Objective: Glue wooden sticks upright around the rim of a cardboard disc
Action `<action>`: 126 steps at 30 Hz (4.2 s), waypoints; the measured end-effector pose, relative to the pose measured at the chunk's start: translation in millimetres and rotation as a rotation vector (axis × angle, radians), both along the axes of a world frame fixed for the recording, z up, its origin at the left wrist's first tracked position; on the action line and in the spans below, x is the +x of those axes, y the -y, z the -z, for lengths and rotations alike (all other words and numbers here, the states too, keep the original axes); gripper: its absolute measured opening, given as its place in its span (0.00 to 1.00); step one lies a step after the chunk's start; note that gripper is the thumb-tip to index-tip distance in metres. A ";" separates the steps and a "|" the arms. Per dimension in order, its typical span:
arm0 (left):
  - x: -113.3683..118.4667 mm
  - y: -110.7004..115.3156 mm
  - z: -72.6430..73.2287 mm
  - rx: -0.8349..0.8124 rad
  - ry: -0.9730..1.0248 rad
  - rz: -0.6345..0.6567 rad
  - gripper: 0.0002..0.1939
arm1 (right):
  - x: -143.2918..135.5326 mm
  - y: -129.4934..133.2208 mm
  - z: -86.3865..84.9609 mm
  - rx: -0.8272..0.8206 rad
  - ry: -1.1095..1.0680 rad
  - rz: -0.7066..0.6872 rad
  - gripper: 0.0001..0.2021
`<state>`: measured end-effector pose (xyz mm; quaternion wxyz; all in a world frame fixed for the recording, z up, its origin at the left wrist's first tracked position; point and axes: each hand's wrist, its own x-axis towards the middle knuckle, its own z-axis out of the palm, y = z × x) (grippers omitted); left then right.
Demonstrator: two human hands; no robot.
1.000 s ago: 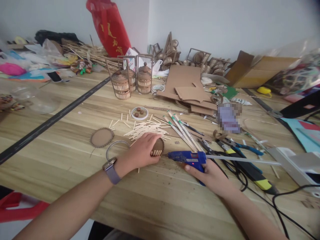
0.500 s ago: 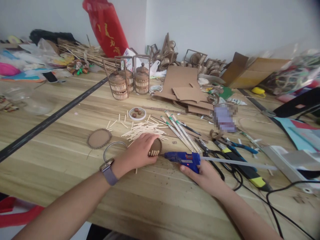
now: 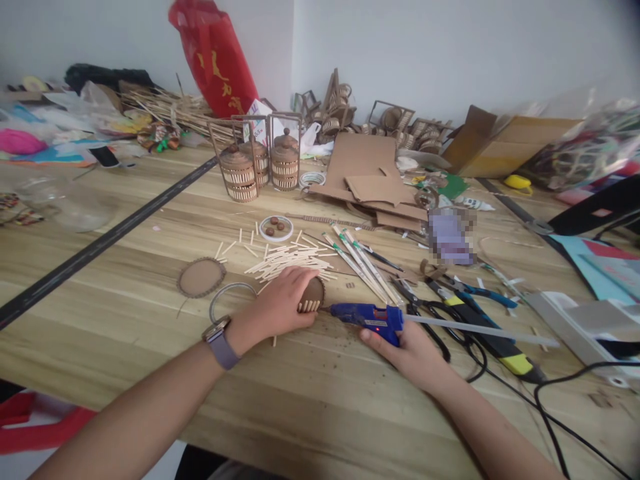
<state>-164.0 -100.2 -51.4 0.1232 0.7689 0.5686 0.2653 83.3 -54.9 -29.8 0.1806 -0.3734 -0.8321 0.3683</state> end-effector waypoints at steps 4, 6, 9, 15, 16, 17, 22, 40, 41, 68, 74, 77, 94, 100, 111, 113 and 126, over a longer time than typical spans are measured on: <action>-0.1 -0.3 0.3 0.001 -0.015 0.002 0.35 | -0.6 0.6 -0.9 0.006 0.005 -0.002 0.16; 0.1 -0.5 0.3 -0.002 -0.020 0.000 0.35 | -0.8 0.7 -0.4 0.012 0.009 -0.009 0.16; 0.4 -0.5 0.3 -0.004 -0.023 -0.006 0.35 | -0.7 0.5 1.4 0.029 0.017 -0.019 0.17; -0.2 -0.6 2.1 0.017 -0.015 -0.003 0.35 | -0.8 1.0 3.4 0.035 0.041 -0.013 0.17; -0.2 -0.7 2.3 0.018 -0.011 -0.002 0.35 | -1.0 1.2 3.5 0.035 0.038 -0.015 0.17; -0.2 -0.9 2.4 0.018 -0.008 -0.003 0.35 | -1.3 1.4 3.6 0.034 0.035 -0.019 0.17; -0.1 -1.4 2.1 0.014 -0.014 0.000 0.35 | -3.4 2.4 3.3 0.034 0.037 -0.030 0.17; 0.0 -0.3 2.5 0.006 0.019 -0.006 0.35 | -3.4 3.5 3.5 0.078 0.072 -0.009 0.21; 0.0 -0.1 2.6 0.011 0.030 -0.004 0.35 | -3.5 3.6 3.6 0.076 0.077 -0.007 0.21; 1.6 0.7 1.0 -0.022 0.034 -0.009 0.35 | -3.1 4.3 4.3 0.048 0.067 -0.012 0.20; 1.5 1.0 0.7 -0.022 0.025 -0.010 0.36 | -2.6 4.1 5.9 0.061 0.086 -0.008 0.21; 1.5 0.9 1.0 -0.028 0.022 -0.013 0.36 | -3.1 3.2 6.6 0.053 0.084 -0.010 0.22; 1.2 0.9 -0.4 -0.020 0.028 -0.005 0.35 | -5.8 4.7 0.7 0.062 0.066 0.004 0.19; 0.9 0.7 0.7 -0.013 0.041 -0.003 0.35 | -4.9 4.4 1.1 0.059 0.074 0.009 0.20; 1.0 0.6 1.1 -0.013 0.044 -0.005 0.35 | -4.7 4.0 1.6 0.070 0.064 -0.004 0.20; 0.8 0.6 1.2 -0.013 0.041 -0.004 0.35 | -4.7 4.0 1.2 0.070 0.066 0.000 0.20; 0.5 0.9 0.3 -0.028 0.034 -0.002 0.35 | -4.9 4.5 0.9 0.064 0.098 -0.010 0.20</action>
